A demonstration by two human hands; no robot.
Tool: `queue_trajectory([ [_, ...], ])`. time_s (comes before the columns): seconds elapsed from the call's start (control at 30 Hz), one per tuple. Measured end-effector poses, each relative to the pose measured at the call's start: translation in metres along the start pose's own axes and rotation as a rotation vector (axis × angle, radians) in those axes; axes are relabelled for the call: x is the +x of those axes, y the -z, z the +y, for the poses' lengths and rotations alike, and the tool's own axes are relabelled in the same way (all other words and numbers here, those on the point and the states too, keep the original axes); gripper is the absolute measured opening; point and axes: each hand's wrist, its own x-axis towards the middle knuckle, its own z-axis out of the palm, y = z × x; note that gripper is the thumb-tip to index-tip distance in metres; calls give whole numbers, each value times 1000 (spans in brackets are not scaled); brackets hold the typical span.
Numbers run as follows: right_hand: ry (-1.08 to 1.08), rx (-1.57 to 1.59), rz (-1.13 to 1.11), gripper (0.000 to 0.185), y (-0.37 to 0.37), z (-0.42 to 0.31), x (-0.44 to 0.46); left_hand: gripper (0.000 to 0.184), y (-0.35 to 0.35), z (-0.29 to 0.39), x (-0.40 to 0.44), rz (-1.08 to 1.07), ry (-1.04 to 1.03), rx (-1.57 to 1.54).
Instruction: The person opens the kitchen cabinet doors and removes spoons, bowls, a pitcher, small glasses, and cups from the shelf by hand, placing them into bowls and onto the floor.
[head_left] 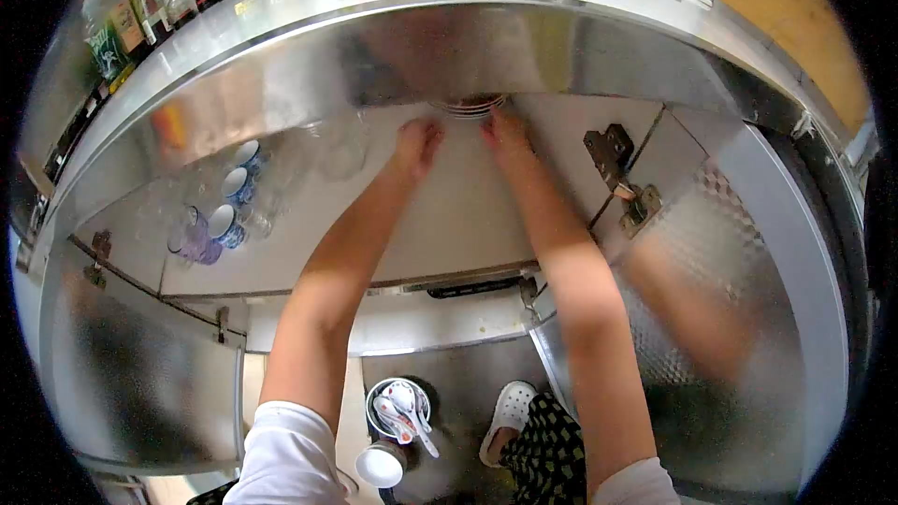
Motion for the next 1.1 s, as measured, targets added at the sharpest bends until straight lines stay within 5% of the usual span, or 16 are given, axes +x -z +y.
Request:
queue_trajectory([
  [0.13, 69, 2, 84, 47, -24, -24, -14, 19, 13, -10, 55, -110, 38, 95],
  [0.2, 81, -7, 95, 48, -31, -31, -14, 20, 15, -5, 60, -154, 65, 213],
  [0.27, 95, 5, 79, 49, -33, -38, -6, 19, 2, -9, 38, -85, -120, 343],
  [0.5, 126, 14, -12, 52, -29, -27, -12, 20, 18, -21, 60, -195, -108, 339],
  [0.63, 248, -201, -200, 54, -16, -8, -30, 17, 3, -7, 21, -16, -65, 208],
  [0.73, 184, 122, -128, 57, -15, 8, -48, 14, 19, -1, 8, 51, -43, 203],
  [0.8, 123, 56, -72, 48, -10, 4, -59, 14, 35, 10, -1, 31, -35, 243],
  [0.87, 59, -17, -11, 39, -4, -2, -79, 13, 44, 21, -24, -46, -92, 694],
  [0.97, -76, -136, -6, 34, 3, -12, -111, 21, 43, 20, -43, 51, -47, 366],
  [1.1, -61, -169, -246, 27, 26, -6, -151, 18, 36, 29, -75, 104, -2, 335],
])
